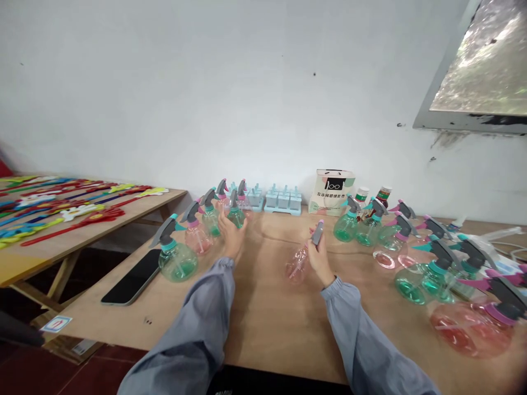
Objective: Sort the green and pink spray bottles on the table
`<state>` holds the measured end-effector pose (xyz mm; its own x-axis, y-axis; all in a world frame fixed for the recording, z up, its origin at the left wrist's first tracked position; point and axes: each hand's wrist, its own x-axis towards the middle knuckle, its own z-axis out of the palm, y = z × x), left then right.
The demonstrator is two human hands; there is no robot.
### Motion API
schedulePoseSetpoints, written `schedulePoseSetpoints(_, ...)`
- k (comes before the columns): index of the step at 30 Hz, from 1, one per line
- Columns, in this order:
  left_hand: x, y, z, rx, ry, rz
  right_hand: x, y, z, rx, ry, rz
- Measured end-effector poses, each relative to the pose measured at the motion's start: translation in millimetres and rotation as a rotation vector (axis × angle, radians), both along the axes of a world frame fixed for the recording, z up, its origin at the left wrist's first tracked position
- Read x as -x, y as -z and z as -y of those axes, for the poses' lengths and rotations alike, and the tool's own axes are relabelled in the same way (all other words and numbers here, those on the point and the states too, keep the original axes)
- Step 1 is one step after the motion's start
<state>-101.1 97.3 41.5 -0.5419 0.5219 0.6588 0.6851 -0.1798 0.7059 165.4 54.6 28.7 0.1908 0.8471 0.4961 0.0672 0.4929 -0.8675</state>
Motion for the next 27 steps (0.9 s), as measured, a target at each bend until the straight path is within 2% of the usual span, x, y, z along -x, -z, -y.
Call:
schedulePoseSetpoints(3, 17, -5.0, -22, 0.176, 0.018, -0.087, -2, -6.2, 2, 0.069, 0.073, -0.177)
schedulePoseSetpoints(6, 16, -0.4, -24, 0.316, -0.037, -0.122, -5, -15.3, 5, 0.152, -0.023, -0.349)
schedulePoseSetpoints(8, 10, 5.8, -15, 0.349, -0.057, -0.152, -9, -22.3, 10, 0.206, -0.171, -0.411)
schedulePoseSetpoints(11, -7, 20.5, 10, 0.330, -0.025, -0.229, -17, -32.3, 19, 0.248, -0.376, -0.421)
schedulePoseSetpoints(14, -26, 39.6, 43, 0.263, 0.017, -0.279, -21, -38.8, 30, 0.274, -0.458, -0.401)
schedulePoseSetpoints(17, -43, 54.6, 69, 0.216, 0.059, -0.289, -20, -39.6, 37, 0.285, -0.439, -0.384)
schedulePoseSetpoints(19, -50, 59.0, 78, 0.203, 0.088, -0.304, -18, -37.8, 39, 0.303, -0.379, -0.389)
schedulePoseSetpoints(23, -53, 58.0, 81, 0.186, 0.118, -0.347, -14, -34.2, 39, 0.310, -0.267, -0.383)
schedulePoseSetpoints(27, -51, 55.6, 79, 0.189, 0.110, -0.370, -13, -35.0, 41, 0.329, -0.311, -0.374)
